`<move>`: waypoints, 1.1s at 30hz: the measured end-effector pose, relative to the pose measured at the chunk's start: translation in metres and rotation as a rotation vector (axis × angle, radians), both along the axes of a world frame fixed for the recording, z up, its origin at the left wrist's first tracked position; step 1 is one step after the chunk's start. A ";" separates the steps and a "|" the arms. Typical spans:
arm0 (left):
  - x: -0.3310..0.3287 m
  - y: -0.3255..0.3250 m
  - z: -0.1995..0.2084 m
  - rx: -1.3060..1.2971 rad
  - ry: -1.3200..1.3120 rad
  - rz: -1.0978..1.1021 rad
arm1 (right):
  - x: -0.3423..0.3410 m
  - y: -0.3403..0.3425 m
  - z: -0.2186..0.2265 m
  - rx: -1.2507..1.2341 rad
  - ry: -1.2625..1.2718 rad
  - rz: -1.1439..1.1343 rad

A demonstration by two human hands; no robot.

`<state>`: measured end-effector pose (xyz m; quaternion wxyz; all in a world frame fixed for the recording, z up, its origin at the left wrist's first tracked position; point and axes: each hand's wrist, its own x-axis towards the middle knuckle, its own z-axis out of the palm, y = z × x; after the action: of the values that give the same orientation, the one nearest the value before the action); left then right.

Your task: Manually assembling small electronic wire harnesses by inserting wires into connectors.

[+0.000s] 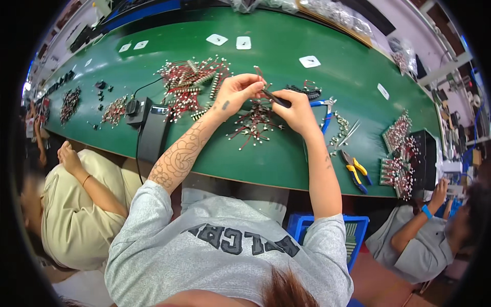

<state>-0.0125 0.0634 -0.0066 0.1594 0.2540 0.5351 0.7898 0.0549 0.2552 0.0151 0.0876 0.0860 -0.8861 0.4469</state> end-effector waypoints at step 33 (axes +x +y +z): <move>0.004 -0.007 0.013 -0.542 0.325 0.074 | 0.002 0.009 0.003 -0.027 0.012 0.047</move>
<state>-0.0090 0.0566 0.0059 0.1049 0.3057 0.7533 0.5728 0.0574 0.2637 0.0182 0.0837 0.1084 -0.8771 0.4604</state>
